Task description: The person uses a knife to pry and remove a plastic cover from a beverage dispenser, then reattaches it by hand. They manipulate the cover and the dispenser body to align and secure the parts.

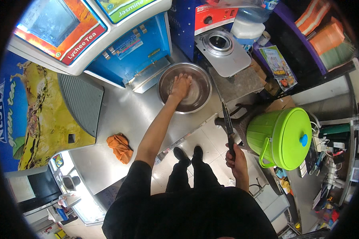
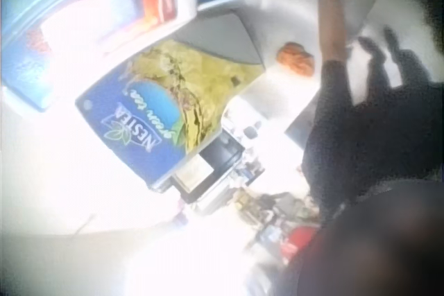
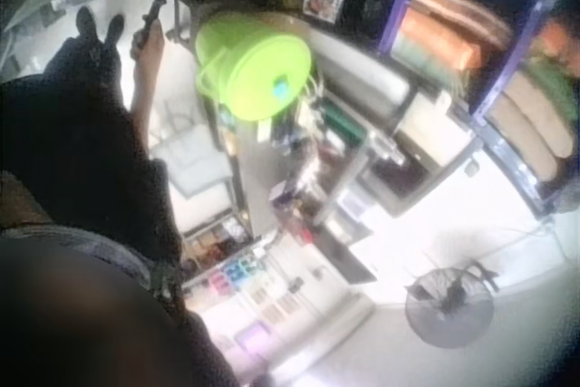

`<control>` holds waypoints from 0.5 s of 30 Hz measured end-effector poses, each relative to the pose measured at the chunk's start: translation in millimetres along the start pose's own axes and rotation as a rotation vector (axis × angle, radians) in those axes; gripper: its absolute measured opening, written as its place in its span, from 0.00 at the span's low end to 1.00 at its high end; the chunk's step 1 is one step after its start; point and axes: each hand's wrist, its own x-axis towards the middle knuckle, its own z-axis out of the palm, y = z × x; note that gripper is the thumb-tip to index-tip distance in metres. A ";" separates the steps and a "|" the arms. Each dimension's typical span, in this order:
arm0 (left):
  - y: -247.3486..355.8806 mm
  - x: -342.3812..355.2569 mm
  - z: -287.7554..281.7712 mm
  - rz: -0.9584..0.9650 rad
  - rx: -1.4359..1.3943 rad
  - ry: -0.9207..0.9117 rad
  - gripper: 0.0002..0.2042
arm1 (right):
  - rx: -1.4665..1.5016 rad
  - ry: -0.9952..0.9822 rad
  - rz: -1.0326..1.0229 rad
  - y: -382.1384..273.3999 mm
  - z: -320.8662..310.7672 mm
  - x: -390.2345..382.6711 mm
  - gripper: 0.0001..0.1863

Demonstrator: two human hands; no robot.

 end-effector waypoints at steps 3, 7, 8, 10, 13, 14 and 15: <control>3.1 -0.6 -4.5 -0.059 0.073 -0.106 0.13 | -0.020 -0.051 0.005 -5.0 -7.5 4.5 0.19; 2.8 -9.9 -18.5 -0.211 -0.212 0.079 0.10 | -0.011 -0.048 -0.028 -14.3 -3.9 10.8 0.16; 1.3 -18.6 -26.1 -0.267 -0.406 0.225 0.09 | -0.011 -0.072 -0.078 -16.3 -0.1 12.2 0.15; 2.8 -52.4 -43.0 -0.314 -0.659 0.404 0.08 | -0.074 -0.128 -0.130 -21.6 8.2 16.3 0.16; 12.4 -136.8 -70.8 -0.378 -1.198 0.564 0.06 | -0.224 -0.252 -0.129 -29.3 28.1 29.2 0.18; 15.0 -167.5 -80.4 -0.296 -1.353 0.713 0.06 | -0.330 -0.279 -0.185 -26.6 39.6 33.3 0.18; 13.7 -204.8 -89.8 -0.418 -1.335 0.723 0.06 | -0.432 -0.246 -0.240 -22.8 52.1 36.8 0.17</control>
